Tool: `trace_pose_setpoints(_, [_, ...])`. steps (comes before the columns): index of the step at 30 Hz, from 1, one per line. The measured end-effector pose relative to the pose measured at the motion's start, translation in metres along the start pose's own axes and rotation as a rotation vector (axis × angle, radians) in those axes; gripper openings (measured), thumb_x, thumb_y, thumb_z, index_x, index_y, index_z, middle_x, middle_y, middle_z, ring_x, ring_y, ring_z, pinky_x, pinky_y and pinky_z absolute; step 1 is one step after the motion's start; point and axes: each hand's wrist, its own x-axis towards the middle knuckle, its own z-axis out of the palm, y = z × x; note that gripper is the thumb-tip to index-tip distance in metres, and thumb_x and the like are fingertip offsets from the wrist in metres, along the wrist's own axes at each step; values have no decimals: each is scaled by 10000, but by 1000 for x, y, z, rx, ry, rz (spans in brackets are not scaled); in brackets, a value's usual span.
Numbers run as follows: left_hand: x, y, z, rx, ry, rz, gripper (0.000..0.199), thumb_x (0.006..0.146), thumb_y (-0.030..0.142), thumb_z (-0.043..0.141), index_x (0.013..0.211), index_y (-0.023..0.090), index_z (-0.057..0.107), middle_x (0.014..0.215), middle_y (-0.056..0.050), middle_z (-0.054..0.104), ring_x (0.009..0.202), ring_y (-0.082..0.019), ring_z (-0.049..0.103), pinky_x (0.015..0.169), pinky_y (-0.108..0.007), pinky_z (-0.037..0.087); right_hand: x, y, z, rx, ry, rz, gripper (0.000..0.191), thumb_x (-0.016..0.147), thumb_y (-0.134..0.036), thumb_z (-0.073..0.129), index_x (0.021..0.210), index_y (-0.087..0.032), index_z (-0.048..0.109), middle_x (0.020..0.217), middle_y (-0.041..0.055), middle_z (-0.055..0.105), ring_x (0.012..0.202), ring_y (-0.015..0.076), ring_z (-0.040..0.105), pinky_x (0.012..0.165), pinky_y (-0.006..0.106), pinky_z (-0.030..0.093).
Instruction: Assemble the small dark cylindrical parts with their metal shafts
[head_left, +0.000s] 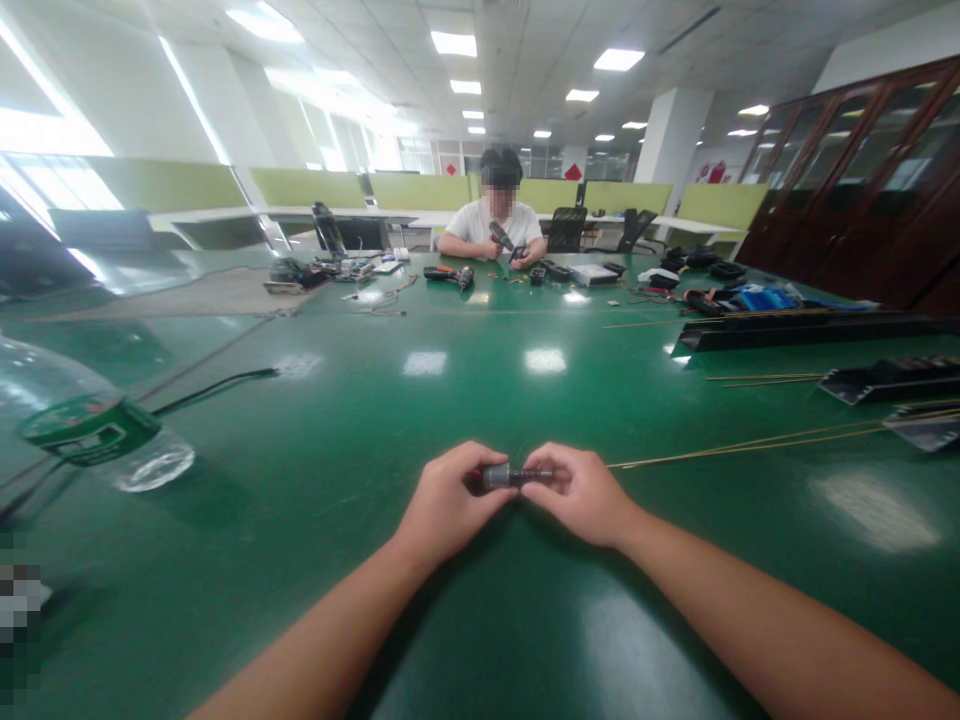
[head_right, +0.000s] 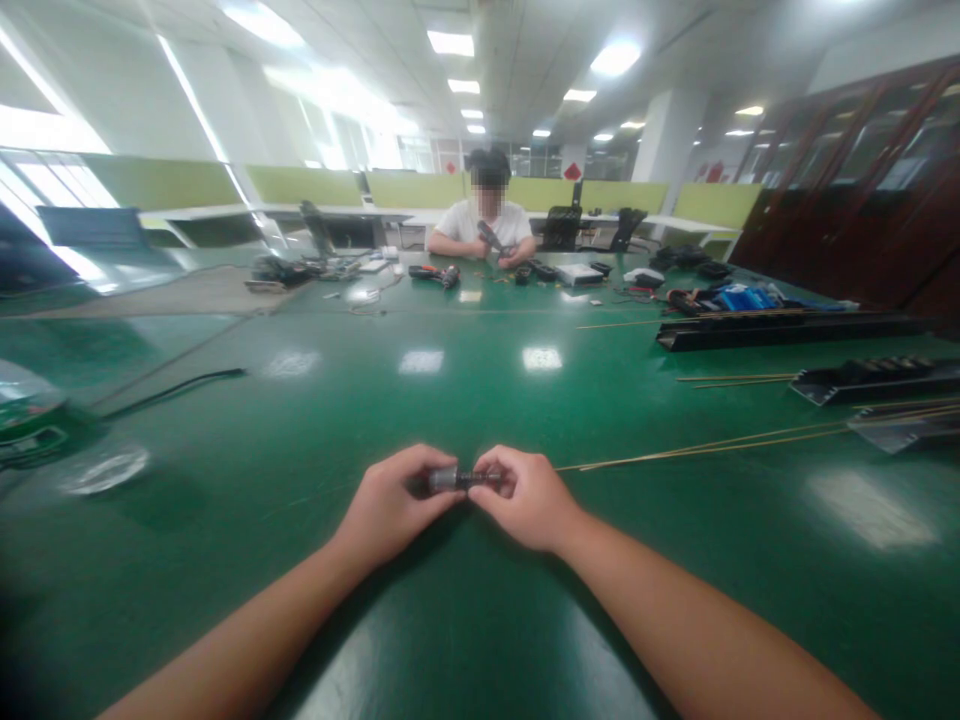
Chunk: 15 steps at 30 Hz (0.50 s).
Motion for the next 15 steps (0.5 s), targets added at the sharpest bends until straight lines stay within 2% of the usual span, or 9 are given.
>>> trace_pose_setpoints(8, [3,-1,-2,-14,42,-30,213,728,241,777,917,214,684,882,-3,688,794,-147,628,709,-251,492,-1,1,1,-45,65,39,157,822,-286,644,938,-182,663,733,9,666,562,125,565,527,235,428])
trace_pose_setpoints(15, [5,-7,0,-48,97,-62,246,716,197,775,938,219,672,921,-1,683,816,-151,634,726,-258,502,1,4,1,-4,96,77,169,839,-317,627,932,-178,648,728,13,654,577,129,594,518,231,452])
